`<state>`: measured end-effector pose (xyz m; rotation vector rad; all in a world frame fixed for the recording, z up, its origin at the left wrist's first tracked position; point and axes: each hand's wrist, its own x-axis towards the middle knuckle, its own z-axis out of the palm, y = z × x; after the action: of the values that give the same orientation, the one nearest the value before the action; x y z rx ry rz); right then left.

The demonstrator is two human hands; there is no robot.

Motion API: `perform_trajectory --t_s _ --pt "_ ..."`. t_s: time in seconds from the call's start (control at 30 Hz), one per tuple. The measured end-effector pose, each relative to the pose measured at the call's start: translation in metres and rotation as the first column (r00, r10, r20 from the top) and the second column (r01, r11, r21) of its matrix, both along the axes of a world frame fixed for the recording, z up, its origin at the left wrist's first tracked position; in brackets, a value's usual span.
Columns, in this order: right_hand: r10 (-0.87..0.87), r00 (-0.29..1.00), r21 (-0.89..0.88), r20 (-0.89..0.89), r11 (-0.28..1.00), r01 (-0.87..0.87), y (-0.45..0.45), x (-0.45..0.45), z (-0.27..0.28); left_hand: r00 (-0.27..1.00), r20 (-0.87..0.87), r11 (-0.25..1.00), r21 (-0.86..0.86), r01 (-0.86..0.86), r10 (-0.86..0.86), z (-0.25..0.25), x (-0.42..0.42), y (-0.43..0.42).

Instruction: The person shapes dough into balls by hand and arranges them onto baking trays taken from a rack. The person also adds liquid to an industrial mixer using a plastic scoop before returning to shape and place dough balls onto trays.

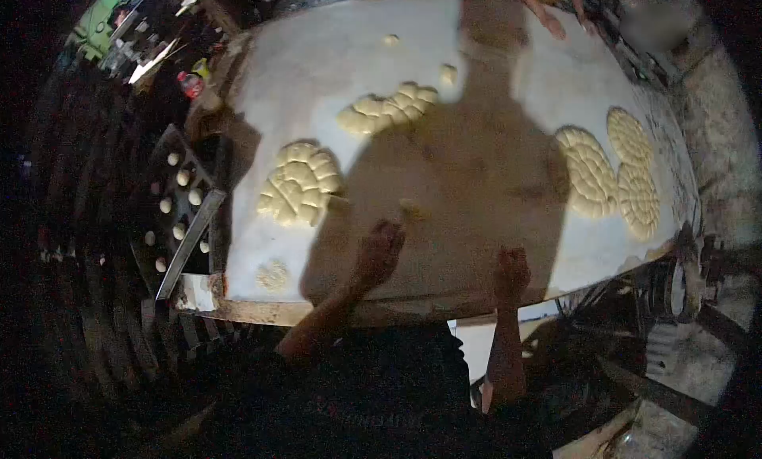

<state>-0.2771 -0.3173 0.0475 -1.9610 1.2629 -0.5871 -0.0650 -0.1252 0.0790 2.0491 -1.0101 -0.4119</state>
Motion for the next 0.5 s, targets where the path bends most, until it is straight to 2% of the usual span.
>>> perform_trajectory --t_s 0.03,0.07,0.13,0.17,0.2,0.23,0.27,0.33,0.37,0.4,0.43,0.5 --pt "-0.037 0.999 -0.033 0.006 0.999 0.037 -0.011 -0.013 -0.006 0.981 0.159 0.994 -0.010 -0.107 0.108 -0.012 0.002 -0.015" --pt "-0.045 0.999 -0.022 0.003 0.999 0.045 -0.016 -0.021 -0.014 0.983 0.158 0.995 0.002 -0.100 0.098 -0.024 0.005 -0.028" --pt "0.024 0.996 0.086 0.090 0.996 -0.032 -0.017 -0.019 -0.013 0.928 0.373 1.000 0.008 -0.008 0.005 -0.053 0.011 -0.048" --pt "0.030 0.995 0.096 0.090 0.995 -0.039 -0.018 -0.013 -0.026 0.928 0.373 1.000 0.018 -0.015 0.007 -0.067 0.019 -0.053" --pt "0.249 0.960 -0.278 0.131 0.938 -0.206 -0.018 -0.004 -0.045 0.926 0.377 0.993 0.104 -0.049 0.006 -0.080 0.031 -0.054" --pt "0.456 0.885 -0.616 0.092 0.724 -0.309 -0.014 0.012 -0.046 0.924 0.383 0.979 0.188 -0.082 0.004 -0.074 0.044 -0.056" --pt "0.530 0.838 -0.602 0.129 0.714 -0.359 -0.008 0.025 -0.045 0.923 0.386 0.976 0.198 -0.089 0.006 -0.069 0.059 -0.058" --pt "0.603 0.778 -0.574 0.174 0.704 -0.418 0.010 0.065 -0.018 0.943 0.185 0.953 0.074 -0.293 0.276 -0.022 0.076 -0.060" --pt "0.654 0.743 -0.532 0.144 0.684 -0.499 0.013 0.080 -0.011 0.940 0.182 0.948 0.084 -0.307 0.288 -0.021 0.069 -0.057" --pt "0.703 0.702 -0.493 0.114 0.653 -0.574 0.015 0.090 -0.002 0.878 0.431 0.962 0.070 -0.262 0.208 -0.022 0.059 -0.058" --pt "0.713 0.692 -0.495 0.113 0.644 -0.583 0.015 0.094 0.012 0.748 0.653 0.974 0.068 -0.214 0.119 -0.023 0.050 -0.060" --pt "0.681 0.667 -0.300 0.304 0.732 -0.611 0.016 0.102 0.038 0.765 0.630 0.974 0.056 -0.218 0.135 -0.047 0.026 -0.049"
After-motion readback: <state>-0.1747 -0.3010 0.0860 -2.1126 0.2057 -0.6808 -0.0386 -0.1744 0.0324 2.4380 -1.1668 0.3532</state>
